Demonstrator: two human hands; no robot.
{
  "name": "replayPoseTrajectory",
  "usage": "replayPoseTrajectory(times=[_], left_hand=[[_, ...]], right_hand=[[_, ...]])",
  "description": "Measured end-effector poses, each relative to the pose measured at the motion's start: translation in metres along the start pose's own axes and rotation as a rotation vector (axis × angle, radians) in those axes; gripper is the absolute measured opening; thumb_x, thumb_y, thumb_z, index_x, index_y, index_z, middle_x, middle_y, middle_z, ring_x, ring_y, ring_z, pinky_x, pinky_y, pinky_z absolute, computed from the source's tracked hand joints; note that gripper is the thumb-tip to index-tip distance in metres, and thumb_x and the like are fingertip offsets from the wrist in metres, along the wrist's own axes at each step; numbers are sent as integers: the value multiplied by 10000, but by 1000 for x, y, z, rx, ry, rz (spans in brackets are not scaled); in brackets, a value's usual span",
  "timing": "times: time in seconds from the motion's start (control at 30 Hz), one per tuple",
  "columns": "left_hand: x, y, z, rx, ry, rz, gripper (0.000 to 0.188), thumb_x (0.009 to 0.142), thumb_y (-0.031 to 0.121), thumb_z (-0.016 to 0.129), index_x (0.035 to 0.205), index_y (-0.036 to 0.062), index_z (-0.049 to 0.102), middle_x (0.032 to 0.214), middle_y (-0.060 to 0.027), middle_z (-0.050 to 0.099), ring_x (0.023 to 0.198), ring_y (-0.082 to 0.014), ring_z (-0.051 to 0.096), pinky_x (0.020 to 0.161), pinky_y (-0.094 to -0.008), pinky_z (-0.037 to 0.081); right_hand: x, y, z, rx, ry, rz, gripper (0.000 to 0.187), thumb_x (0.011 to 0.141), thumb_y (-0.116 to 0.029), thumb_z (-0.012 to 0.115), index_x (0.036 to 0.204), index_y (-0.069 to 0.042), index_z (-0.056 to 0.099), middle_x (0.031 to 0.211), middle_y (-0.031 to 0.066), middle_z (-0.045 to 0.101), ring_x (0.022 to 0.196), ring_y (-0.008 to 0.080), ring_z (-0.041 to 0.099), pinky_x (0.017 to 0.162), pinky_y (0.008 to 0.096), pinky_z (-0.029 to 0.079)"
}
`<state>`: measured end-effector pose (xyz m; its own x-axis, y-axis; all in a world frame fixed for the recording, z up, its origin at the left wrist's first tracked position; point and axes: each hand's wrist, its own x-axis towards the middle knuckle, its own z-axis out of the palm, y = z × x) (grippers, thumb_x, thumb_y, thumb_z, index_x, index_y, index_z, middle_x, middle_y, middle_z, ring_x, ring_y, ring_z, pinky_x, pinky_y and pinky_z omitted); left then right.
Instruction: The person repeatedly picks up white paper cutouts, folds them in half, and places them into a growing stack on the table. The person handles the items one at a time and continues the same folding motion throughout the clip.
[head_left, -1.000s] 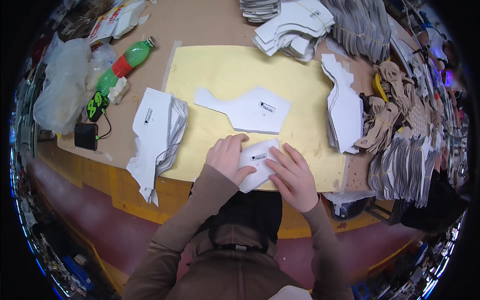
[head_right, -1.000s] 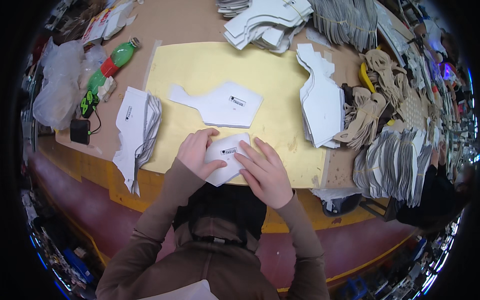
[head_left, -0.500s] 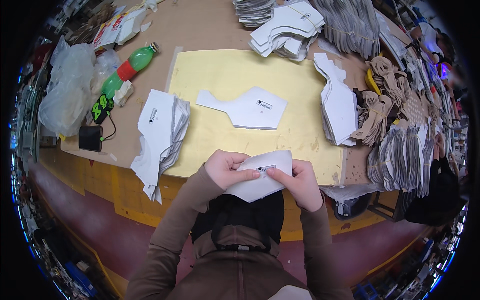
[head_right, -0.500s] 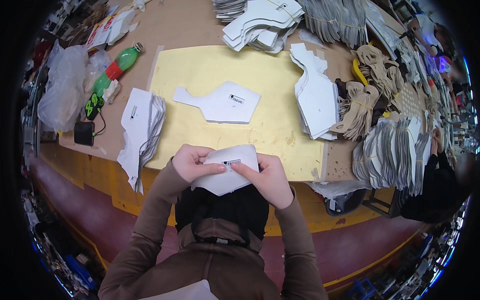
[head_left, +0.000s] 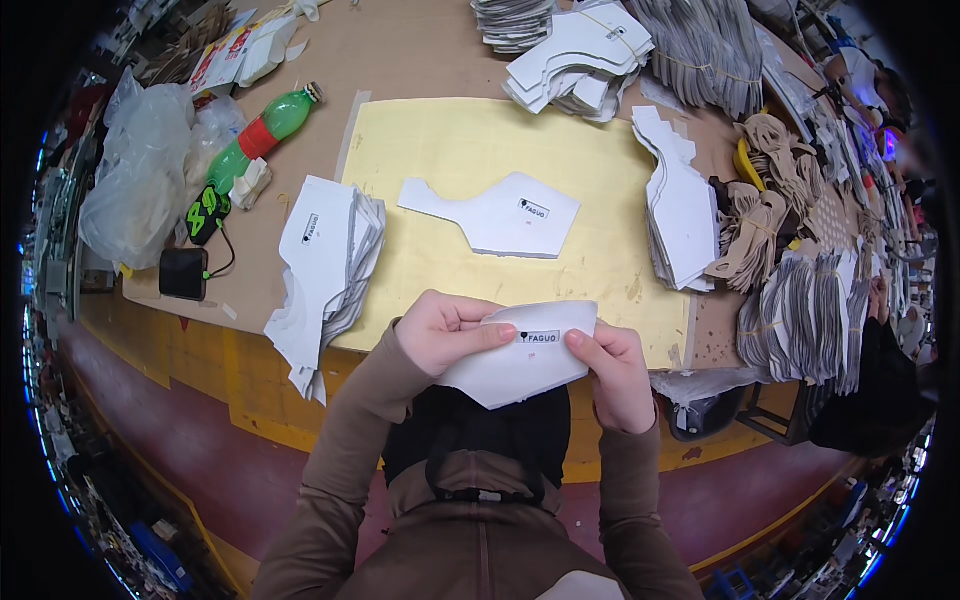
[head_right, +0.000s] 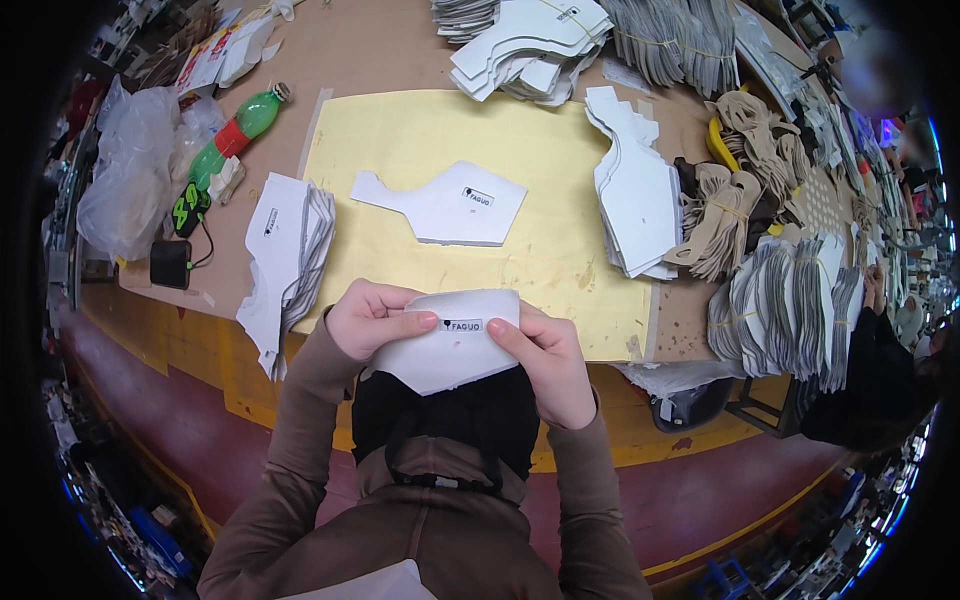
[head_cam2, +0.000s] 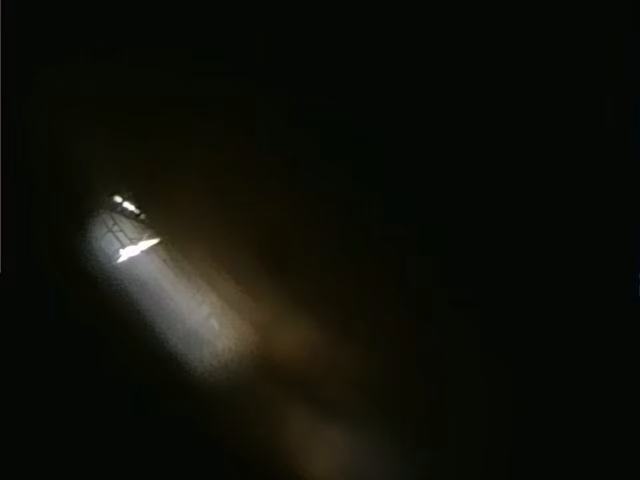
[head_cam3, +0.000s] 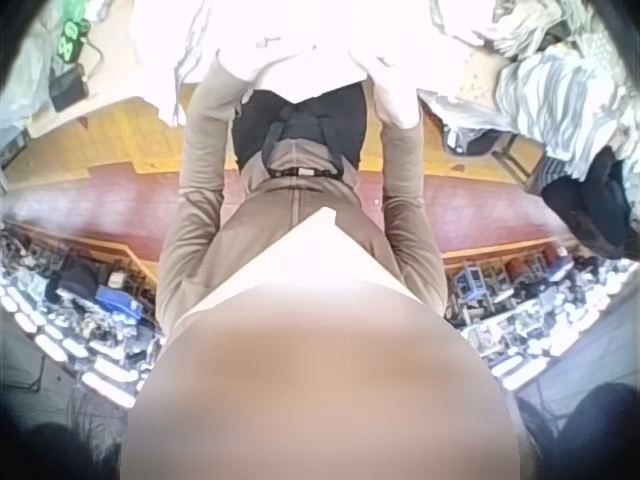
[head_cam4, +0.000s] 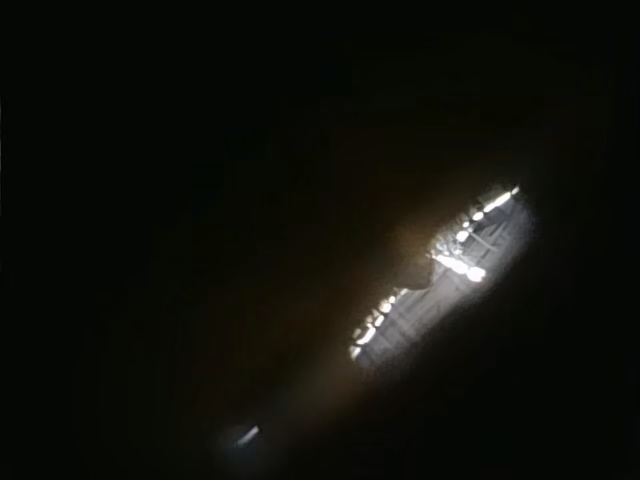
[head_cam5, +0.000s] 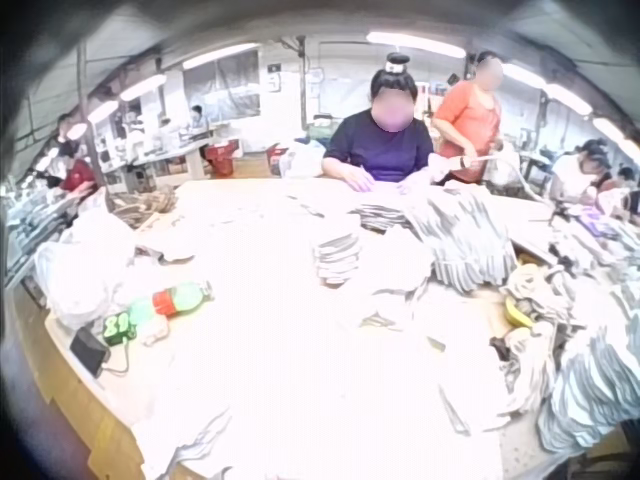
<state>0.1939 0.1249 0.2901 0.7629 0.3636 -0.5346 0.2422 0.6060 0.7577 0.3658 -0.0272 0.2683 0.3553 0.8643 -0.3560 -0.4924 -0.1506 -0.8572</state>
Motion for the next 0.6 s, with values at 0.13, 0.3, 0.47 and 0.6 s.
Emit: replayPoseTrajectory(times=[0.13,0.3,0.47,0.6], left_hand=[[0,0,1,-4,-1,28,312,939,119,721,1154,-106,701,931,-126,754,795,-107,690,715,-229,538],[-1,-3,2,-4,10,8,288,929,109,726,1122,-104,712,930,-124,753,790,-116,690,714,-237,540],[0,-11,4,-33,21,27,262,929,116,723,1080,-98,724,911,-118,749,776,-115,683,701,-238,535],[1,-15,3,-44,-6,23,297,959,136,706,1129,-108,698,956,-127,751,816,-111,692,718,-232,543]], right_hand=[[-4,1,-1,29,13,55,231,964,-83,682,1087,108,725,968,121,749,874,126,668,807,269,521],[-9,3,-2,33,9,31,218,950,-61,692,1079,111,730,971,126,751,873,126,670,807,268,522],[-11,6,-3,45,19,39,222,946,-59,694,1085,111,728,970,130,752,870,126,672,802,267,521],[-13,9,-5,59,12,27,225,944,-60,695,1087,112,726,971,130,752,872,126,672,804,264,519]])
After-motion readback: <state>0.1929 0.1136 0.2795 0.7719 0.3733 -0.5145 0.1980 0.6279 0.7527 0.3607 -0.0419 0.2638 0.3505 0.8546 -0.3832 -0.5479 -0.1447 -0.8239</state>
